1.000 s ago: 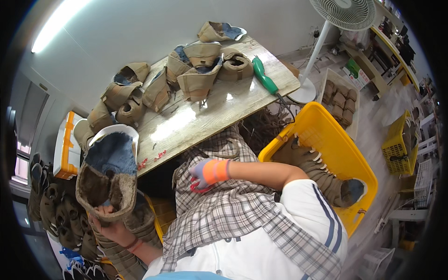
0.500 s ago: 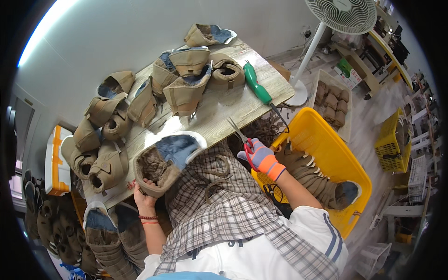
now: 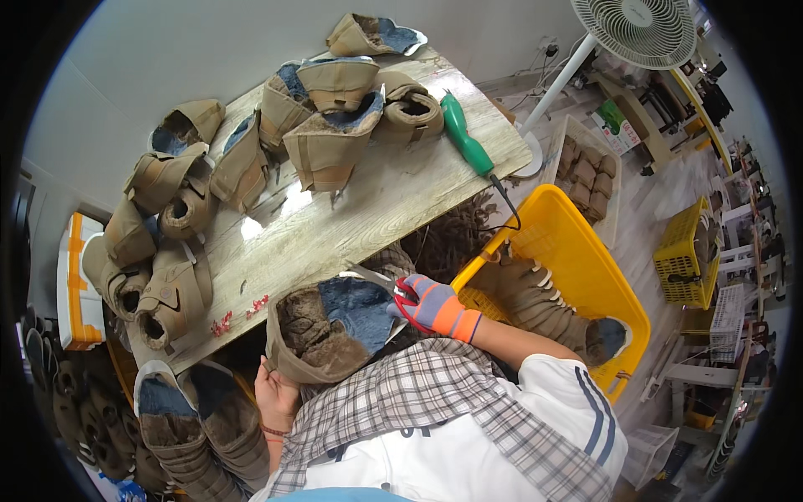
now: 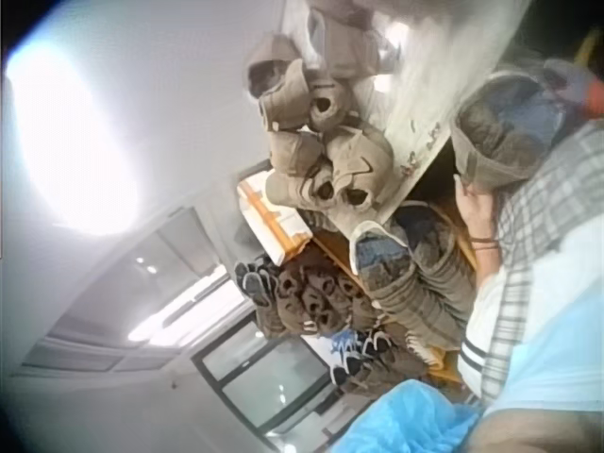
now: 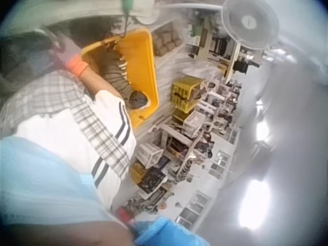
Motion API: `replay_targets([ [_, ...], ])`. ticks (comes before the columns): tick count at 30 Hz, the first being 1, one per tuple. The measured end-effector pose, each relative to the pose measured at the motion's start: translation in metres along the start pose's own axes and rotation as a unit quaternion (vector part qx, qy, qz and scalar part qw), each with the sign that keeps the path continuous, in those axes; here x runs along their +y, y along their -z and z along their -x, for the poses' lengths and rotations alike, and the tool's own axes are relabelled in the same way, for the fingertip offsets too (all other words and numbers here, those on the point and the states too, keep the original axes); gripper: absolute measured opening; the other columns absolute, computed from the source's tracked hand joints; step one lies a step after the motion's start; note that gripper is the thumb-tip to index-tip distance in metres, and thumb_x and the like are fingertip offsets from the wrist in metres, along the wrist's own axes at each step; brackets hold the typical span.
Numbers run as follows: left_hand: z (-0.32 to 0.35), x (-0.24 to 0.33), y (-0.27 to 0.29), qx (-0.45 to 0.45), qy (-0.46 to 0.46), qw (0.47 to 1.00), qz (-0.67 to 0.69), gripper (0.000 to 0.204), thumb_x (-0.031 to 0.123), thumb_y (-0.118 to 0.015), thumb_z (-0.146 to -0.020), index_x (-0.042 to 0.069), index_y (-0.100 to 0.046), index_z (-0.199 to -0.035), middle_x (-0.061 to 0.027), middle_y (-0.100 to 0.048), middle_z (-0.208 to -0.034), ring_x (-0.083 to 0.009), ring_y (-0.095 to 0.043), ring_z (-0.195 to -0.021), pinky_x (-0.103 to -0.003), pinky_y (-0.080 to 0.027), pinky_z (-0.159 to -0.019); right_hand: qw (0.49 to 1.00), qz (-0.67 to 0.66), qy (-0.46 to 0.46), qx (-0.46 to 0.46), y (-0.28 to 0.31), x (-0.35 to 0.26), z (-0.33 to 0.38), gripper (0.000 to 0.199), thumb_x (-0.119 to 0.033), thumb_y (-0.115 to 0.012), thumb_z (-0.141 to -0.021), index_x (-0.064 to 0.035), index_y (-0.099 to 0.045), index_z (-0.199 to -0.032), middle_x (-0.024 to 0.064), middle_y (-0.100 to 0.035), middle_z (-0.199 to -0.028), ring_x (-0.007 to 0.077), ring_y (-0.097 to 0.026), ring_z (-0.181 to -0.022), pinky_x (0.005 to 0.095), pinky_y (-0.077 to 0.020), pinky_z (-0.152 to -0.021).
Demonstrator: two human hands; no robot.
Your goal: The person uses a handheld electric cutter to trim the upper fabric of several beige shoes, then switches to scissors to cut the interior lining. The person handles the shoes one at a time, rotating them to access different areas, and places the trimmed pieces on the table.
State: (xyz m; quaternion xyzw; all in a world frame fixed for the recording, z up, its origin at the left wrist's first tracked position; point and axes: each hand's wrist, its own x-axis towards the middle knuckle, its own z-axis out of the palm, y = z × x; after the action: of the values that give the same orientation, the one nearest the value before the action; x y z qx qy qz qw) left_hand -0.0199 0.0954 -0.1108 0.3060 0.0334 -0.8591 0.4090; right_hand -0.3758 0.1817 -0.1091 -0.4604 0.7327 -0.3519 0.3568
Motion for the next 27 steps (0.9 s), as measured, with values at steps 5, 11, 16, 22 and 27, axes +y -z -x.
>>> replay_targets([
  [5,0.005,-0.012,0.011,0.030,-0.024,0.998,-0.040,0.036,0.017,-0.037,-0.098,0.002,-0.048,-0.129,-0.0125,-0.054,-0.130,-0.0254,-0.053,-0.116,-0.039,-0.042,-0.101,0.997,-0.005,-0.049,-0.055,-0.003,0.012,-0.003,0.056,-0.036,-0.081,-0.070,-0.0007,-0.059,-0.108,0.0113,-0.068,-0.098,0.0204,-0.066,-0.090,0.0295,-0.0514,-0.077],
  [11,-0.001,0.034,-0.048,0.180,-0.378,0.684,-0.598,0.012,0.004,-0.052,-0.091,0.000,-0.054,-0.080,-0.0042,-0.057,-0.086,-0.0141,-0.055,-0.079,-0.028,-0.045,-0.070,0.995,-0.104,0.003,-0.003,-0.033,0.078,0.002,0.042,-0.024,-0.080,-0.069,-0.0047,-0.062,-0.101,0.0114,-0.067,-0.101,0.0244,-0.065,-0.093,0.0309,-0.0512,-0.078],
  [16,-0.075,0.022,-0.226,-0.127,-0.619,0.293,-0.717,0.008,-0.004,-0.062,-0.080,-0.001,-0.054,-0.081,-0.0145,-0.053,-0.081,-0.0295,-0.053,-0.074,-0.034,-0.044,-0.067,0.999,0.034,0.002,-0.001,-0.021,0.031,0.016,0.026,-0.004,-0.066,-0.079,-0.0046,-0.058,-0.104,0.0099,-0.060,-0.104,0.0226,-0.062,-0.093,0.0322,-0.0554,-0.075],
  [22,-0.236,-0.078,-0.360,-0.304,-0.625,0.109,-0.711,0.021,0.019,-0.071,-0.075,0.007,-0.054,-0.079,-0.0090,-0.053,-0.077,-0.0283,-0.054,-0.074,-0.038,-0.042,-0.068,0.989,0.119,0.072,0.045,-0.013,0.029,0.019,0.036,-0.023,-0.076,-0.071,-0.0078,-0.060,-0.100,0.0102,-0.063,-0.093,0.0262,-0.062,-0.084,0.0353,-0.0515,-0.069],
  [27,-0.308,-0.136,-0.398,-0.265,-0.521,-0.035,-0.811,0.034,0.040,-0.069,-0.076,0.006,-0.063,-0.074,-0.0092,-0.061,-0.075,-0.0244,-0.060,-0.075,-0.036,-0.042,-0.067,0.995,0.053,0.067,0.046,-0.012,0.038,0.018,0.038,-0.023,-0.078,-0.069,-0.0081,-0.060,-0.099,0.0105,-0.062,-0.094,0.0273,-0.062,-0.084,0.0344,-0.0510,-0.069],
])
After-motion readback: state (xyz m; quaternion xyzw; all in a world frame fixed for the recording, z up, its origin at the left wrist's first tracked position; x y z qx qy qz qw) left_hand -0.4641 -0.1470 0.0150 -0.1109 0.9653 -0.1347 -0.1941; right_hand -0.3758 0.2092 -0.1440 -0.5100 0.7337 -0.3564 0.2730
